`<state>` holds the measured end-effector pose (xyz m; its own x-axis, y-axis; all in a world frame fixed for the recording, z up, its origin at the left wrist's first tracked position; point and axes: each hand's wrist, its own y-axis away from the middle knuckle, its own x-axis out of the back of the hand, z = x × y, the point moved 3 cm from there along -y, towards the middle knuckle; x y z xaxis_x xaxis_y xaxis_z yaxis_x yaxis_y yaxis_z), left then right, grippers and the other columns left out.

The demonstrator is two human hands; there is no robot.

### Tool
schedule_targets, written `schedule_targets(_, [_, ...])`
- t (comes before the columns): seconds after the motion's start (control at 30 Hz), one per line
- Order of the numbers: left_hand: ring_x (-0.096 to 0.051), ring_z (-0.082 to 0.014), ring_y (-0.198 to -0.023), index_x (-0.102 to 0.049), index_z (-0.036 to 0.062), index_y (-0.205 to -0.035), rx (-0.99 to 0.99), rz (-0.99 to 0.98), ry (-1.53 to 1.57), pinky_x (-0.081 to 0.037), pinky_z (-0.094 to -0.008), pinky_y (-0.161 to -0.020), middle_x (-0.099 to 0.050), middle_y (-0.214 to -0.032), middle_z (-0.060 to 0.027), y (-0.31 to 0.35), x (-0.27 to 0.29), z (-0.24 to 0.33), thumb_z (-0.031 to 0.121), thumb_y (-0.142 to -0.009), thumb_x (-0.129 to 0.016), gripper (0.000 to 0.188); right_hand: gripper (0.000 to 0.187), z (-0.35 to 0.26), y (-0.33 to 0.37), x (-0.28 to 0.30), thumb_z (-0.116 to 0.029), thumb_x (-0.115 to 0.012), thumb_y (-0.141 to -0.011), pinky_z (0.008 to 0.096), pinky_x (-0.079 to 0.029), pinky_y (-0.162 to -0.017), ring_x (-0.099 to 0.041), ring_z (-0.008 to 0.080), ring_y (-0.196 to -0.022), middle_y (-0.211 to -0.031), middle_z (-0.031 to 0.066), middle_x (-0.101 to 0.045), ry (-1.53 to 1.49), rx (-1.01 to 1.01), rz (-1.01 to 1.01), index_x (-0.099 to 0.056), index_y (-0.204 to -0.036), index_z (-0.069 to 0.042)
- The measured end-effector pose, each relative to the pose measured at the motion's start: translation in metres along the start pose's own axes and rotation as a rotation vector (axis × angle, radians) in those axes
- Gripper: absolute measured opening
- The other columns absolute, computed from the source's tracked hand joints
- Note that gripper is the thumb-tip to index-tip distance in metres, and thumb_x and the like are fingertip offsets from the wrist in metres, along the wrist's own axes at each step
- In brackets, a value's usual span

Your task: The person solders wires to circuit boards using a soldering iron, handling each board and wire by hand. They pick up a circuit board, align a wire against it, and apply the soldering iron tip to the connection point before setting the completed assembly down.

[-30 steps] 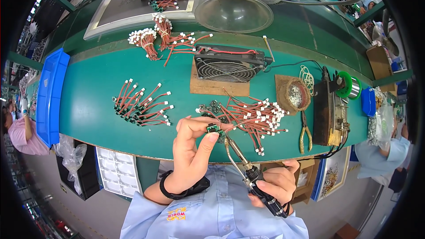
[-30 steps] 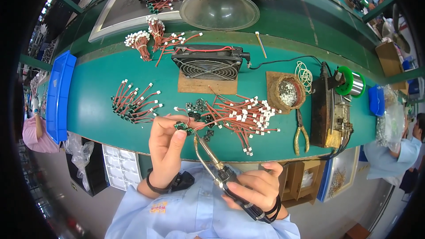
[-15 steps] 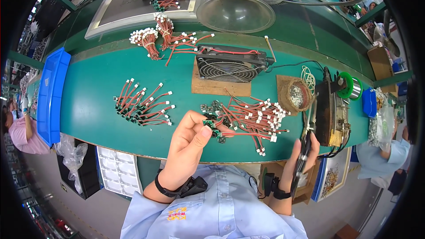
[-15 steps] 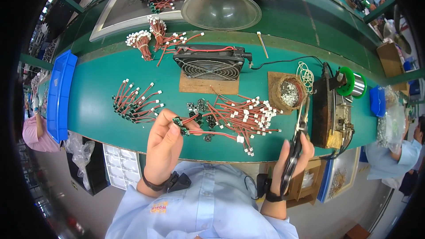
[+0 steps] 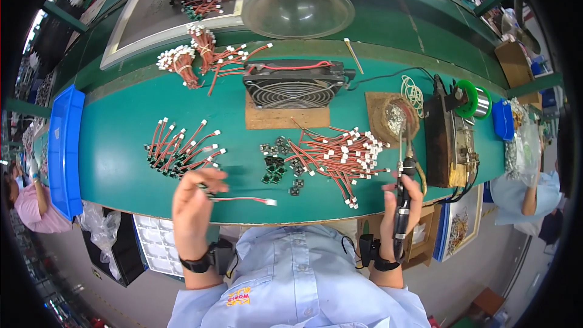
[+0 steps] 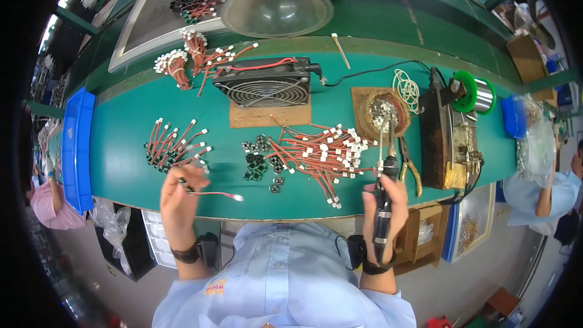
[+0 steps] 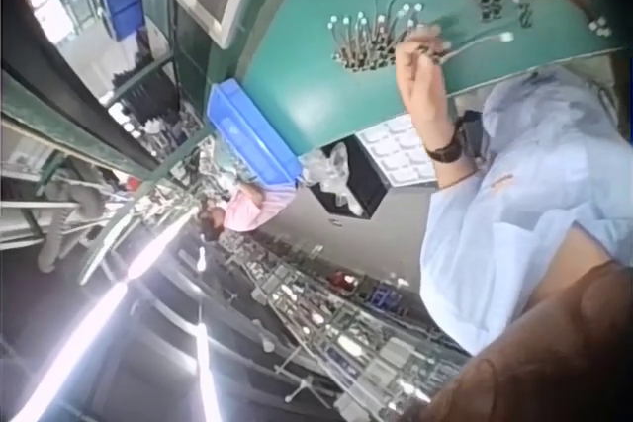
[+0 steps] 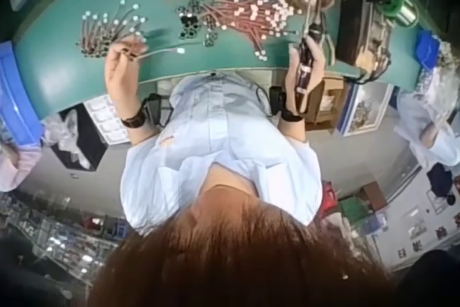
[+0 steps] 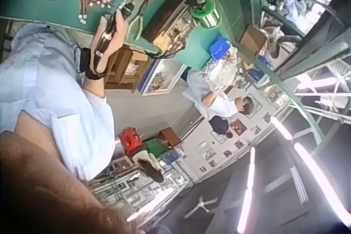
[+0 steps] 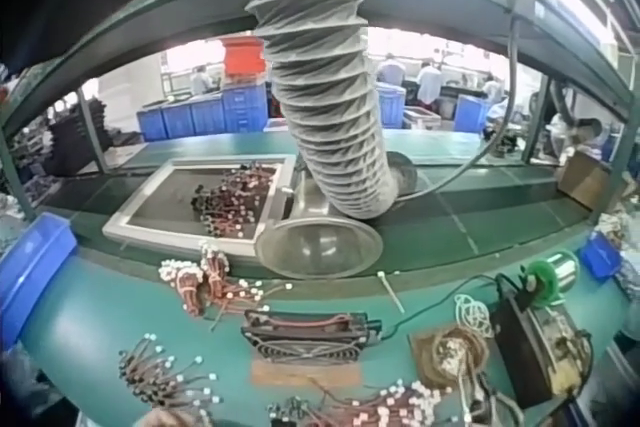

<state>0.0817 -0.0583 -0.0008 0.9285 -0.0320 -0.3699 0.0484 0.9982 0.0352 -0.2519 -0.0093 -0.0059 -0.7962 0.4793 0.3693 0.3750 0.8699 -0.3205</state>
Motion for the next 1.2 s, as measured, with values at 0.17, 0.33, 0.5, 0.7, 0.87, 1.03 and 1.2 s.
schedule_targets(0.17, [-0.054,-0.0199,-0.087,-0.048,0.0007,-0.091,-0.014,0.163,-0.253,-0.04,-0.0345,-0.084,-0.054,-0.095,-0.0136,0.016,0.035,0.009,0.021,-0.087,-0.054,0.021,0.022,-0.003,0.004,-0.028,-0.001,-0.063,-0.081,0.029,-0.047,-0.07,-0.058,0.0175,-0.074,-0.09,0.008,-0.066,-0.225,-0.068,-0.105,-0.051,-0.1,-0.003])
schedule_targets(0.33, [-0.054,-0.0188,-0.084,-0.048,0.0007,-0.092,-0.06,0.14,-0.173,-0.041,-0.032,-0.081,-0.055,-0.093,-0.013,0.012,0.0,0.014,0.018,-0.089,-0.052,0.018,0.03,-0.022,-0.004,-0.048,0.002,-0.069,-0.073,0.0326,-0.045,-0.071,-0.058,0.0227,-0.071,-0.085,0.0078,-0.065,0.314,0.303,-0.086,-0.052,-0.095,-0.008])
schedule_targets(0.5, [-0.053,-0.0146,-0.069,-0.048,0.001,-0.094,0.012,0.272,-0.026,-0.044,-0.0254,-0.07,-0.057,-0.085,-0.0099,0.003,0.004,-0.003,0.014,-0.09,-0.052,0.014,0.035,-0.023,-0.005,-0.056,0.004,-0.072,-0.069,0.0358,-0.043,-0.074,-0.057,0.0252,-0.069,-0.079,0.0069,-0.063,0.433,0.364,-0.164,-0.052,-0.095,-0.009])
schedule_targets(0.7, [-0.047,-0.011,-0.054,-0.051,0.0005,-0.095,0.033,0.541,-0.71,-0.04,-0.0226,-0.056,-0.058,-0.078,-0.0072,0.0,0.042,-0.005,0.013,-0.089,-0.055,0.014,0.035,-0.022,-0.011,-0.052,0.005,-0.066,-0.068,0.0377,-0.041,-0.073,-0.056,0.0254,-0.066,-0.07,0.0073,-0.055,0.503,0.431,-0.273,-0.053,-0.098,-0.007])
schedule_targets(0.87, [-0.047,-0.0107,-0.058,-0.054,-0.0006,-0.099,-0.083,0.657,-1.25,-0.037,-0.0238,-0.053,-0.057,-0.079,-0.0056,-0.002,0.029,0.008,0.01,-0.087,-0.057,0.016,0.034,-0.02,-0.007,-0.039,0.01,-0.065,-0.071,0.0324,-0.046,-0.068,-0.061,0.0221,-0.069,-0.076,0.0084,-0.06,0.206,0.277,-0.161,-0.053,-0.098,-0.005])
schedule_targets(1.03, [-0.053,-0.0241,-0.06,-0.057,0.0003,-0.093,-0.467,0.267,-1.242,-0.042,-0.0329,-0.053,-0.058,-0.079,-0.0069,-0.001,-0.04,0.01,0.005,-0.08,-0.062,0.015,0.036,-0.013,0.003,-0.035,0.012,-0.066,-0.072,0.0259,-0.05,-0.065,-0.065,0.0184,-0.075,-0.084,0.0102,-0.064,-0.039,0.161,-0.106,-0.05,-0.099,-0.004])
schedule_targets(1.2, [-0.058,-0.0291,-0.067,-0.058,0.0023,-0.089,-0.257,-0.162,-1.168,-0.046,-0.0367,-0.055,-0.056,-0.083,-0.0117,0.004,-0.101,-0.028,0.009,-0.076,-0.067,0.017,0.036,-0.025,0.004,-0.036,0.013,-0.061,-0.078,0.0286,-0.052,-0.071,-0.063,0.0176,-0.077,-0.088,0.0148,-0.063,-0.049,0.115,-0.207,-0.041,-0.102,-0.004])
